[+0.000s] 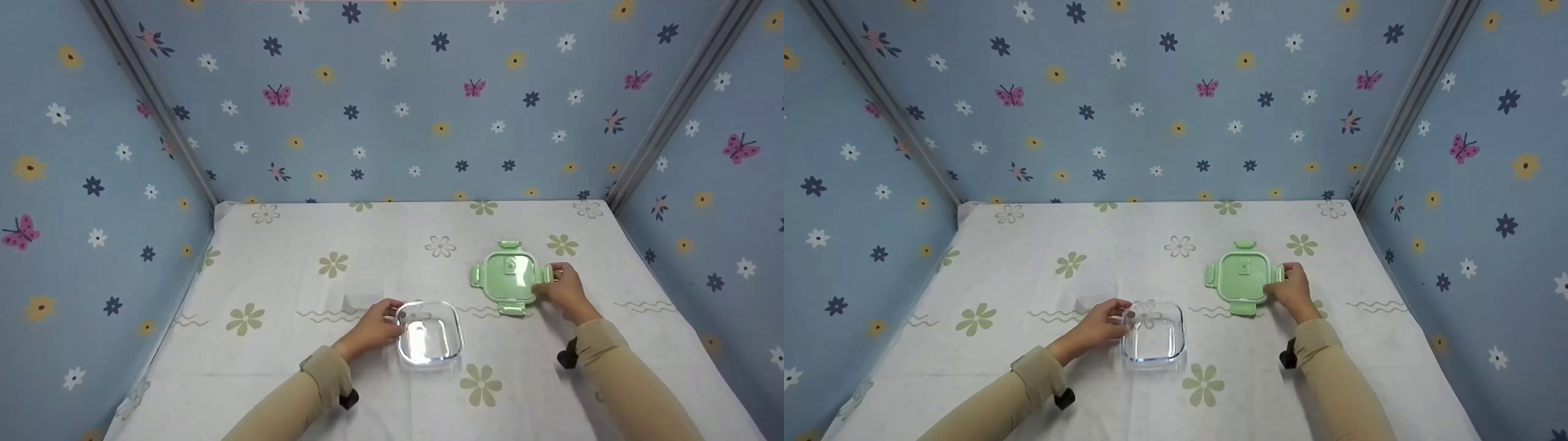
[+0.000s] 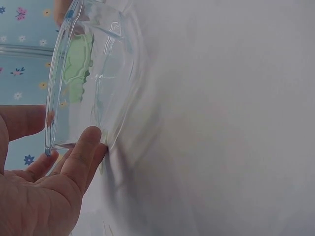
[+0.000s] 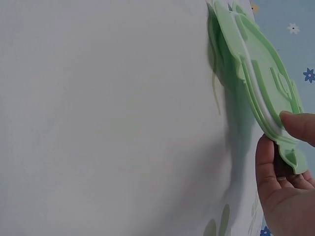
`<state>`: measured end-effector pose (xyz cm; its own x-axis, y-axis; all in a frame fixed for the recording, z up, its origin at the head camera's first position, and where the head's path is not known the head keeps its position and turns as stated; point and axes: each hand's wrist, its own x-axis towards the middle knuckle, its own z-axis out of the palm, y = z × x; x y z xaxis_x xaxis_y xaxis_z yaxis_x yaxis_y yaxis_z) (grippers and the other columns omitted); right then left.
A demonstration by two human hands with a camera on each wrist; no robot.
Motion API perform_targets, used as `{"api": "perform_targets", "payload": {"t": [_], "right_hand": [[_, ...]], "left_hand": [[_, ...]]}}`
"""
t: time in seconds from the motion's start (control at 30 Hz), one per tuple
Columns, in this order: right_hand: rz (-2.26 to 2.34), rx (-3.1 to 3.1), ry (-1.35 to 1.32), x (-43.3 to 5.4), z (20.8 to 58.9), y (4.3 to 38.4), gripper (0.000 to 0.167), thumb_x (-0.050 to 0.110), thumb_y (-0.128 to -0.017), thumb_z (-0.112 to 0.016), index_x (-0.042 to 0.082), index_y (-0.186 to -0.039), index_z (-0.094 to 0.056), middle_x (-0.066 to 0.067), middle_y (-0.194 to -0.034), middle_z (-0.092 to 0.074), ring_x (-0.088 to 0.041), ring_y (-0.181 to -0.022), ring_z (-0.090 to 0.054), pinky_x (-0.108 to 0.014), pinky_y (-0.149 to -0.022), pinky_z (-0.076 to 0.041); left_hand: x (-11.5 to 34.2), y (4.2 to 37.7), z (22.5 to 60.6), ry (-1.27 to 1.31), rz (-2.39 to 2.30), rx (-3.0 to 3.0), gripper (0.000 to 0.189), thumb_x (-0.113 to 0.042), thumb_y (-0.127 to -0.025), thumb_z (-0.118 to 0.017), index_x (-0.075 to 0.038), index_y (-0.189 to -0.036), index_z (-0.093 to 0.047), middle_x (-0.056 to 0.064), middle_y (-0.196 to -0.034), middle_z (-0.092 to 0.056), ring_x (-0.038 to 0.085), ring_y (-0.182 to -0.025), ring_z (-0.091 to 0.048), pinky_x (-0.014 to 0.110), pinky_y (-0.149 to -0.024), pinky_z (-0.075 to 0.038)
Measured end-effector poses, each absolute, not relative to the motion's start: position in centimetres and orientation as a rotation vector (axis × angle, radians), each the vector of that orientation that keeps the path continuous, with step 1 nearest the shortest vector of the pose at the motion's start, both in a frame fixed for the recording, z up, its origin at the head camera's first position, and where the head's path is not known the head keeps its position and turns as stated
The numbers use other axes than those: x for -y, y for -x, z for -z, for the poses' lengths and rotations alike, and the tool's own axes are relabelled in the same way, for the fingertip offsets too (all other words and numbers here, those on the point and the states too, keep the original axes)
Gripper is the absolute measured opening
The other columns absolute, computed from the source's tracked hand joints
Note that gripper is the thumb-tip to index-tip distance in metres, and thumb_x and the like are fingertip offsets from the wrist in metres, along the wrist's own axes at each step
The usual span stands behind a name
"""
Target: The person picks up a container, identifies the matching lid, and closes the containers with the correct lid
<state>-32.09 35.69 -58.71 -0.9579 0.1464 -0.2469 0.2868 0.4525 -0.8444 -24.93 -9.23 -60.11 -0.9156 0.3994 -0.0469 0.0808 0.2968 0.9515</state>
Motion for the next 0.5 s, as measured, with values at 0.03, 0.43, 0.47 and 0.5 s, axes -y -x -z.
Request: {"api": "perform_targets", "payload": {"t": [0.03, 0.43, 0.47, 0.5], "right_hand": [[1.524, -2.561, -0.381, -35.68, 58.68, 32.02, 0.084, 0.002, -0.094, -0.077, -0.008, -0.161, -0.026, -0.036, -0.164, -0.04, -0.041, -0.145, -0.051, -0.027, -0.098, -0.059], [1.612, -2.579, -0.29, -35.36, 58.66, 31.31, 0.075, -0.006, -0.09, -0.077, -0.01, -0.155, -0.04, -0.034, -0.156, -0.052, -0.031, -0.129, -0.059, -0.014, -0.082, -0.056], [1.595, -2.587, -0.294, -35.37, 58.68, 31.35, 0.075, -0.004, -0.09, -0.077, -0.009, -0.155, -0.041, -0.034, -0.156, -0.052, -0.031, -0.129, -0.059, -0.014, -0.082, -0.056], [1.583, -2.591, -0.296, -35.35, 58.68, 31.35, 0.074, -0.003, -0.09, -0.078, -0.008, -0.154, -0.041, -0.033, -0.154, -0.053, -0.03, -0.128, -0.059, -0.015, -0.082, -0.057]], "left_hand": [[9.18, 24.93, 60.13, -0.425, -1.654, -2.292, 0.059, 0.001, -0.085, -0.07, 0.017, -0.14, -0.053, 0.033, -0.132, -0.066, 0.046, -0.12, -0.067, 0.044, -0.102, -0.06], [9.08, 25.05, 60.26, -0.38, -1.641, -2.278, 0.061, 0.002, -0.085, -0.068, 0.016, -0.142, -0.052, 0.034, -0.133, -0.065, 0.047, -0.119, -0.07, 0.039, -0.096, -0.062], [9.06, 25.03, 60.23, -0.384, -1.651, -2.275, 0.061, 0.003, -0.084, -0.068, 0.017, -0.141, -0.052, 0.035, -0.132, -0.065, 0.048, -0.118, -0.07, 0.039, -0.096, -0.062], [9.05, 25.05, 60.29, -0.387, -1.658, -2.273, 0.06, 0.004, -0.084, -0.068, 0.018, -0.141, -0.052, 0.035, -0.132, -0.065, 0.049, -0.118, -0.07, 0.039, -0.096, -0.062]]}}
